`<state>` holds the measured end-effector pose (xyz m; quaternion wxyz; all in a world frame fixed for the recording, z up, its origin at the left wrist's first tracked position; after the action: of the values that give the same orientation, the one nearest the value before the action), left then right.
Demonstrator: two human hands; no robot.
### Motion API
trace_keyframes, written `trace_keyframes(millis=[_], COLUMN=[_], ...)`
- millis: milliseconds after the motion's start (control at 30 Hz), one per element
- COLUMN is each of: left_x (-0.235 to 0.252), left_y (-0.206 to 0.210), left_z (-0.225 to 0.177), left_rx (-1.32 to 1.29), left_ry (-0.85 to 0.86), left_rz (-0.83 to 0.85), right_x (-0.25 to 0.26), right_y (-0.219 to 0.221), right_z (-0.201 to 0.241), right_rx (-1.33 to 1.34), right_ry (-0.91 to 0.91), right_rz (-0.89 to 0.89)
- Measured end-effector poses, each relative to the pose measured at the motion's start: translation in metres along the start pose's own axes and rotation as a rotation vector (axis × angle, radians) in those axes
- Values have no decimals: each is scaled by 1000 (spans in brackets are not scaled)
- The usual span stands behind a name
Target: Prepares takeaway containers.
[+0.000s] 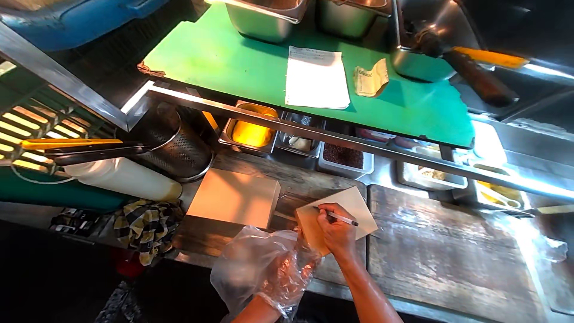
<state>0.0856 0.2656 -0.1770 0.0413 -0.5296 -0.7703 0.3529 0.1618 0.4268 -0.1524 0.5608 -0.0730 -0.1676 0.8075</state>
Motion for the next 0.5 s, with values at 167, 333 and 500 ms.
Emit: trace_keyframes(millis=[167, 333, 500], left_x=[0, 1, 0], left_y=[1, 2, 3], left_z=[1, 2, 3], left_rx=[-16, -27, -29], left_ry=[-5, -42, -17], left_rz=[3, 42, 15], right_x=[-1, -1, -2], right_y=[-2, -3, -3], right_z=[-1, -1, -2], right_rx=[-10, -16, -6], right_ry=[6, -30, -22], right_rz=[-30, -48, -64])
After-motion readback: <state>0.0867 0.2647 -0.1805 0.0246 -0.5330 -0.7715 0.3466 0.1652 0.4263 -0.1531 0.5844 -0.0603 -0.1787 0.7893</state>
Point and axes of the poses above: each hand's wrist, its own x-axis towards the middle knuckle, its own y-axis out of the palm, z = x × y, the point moved 5 cm from there along x, towards the middle knuckle
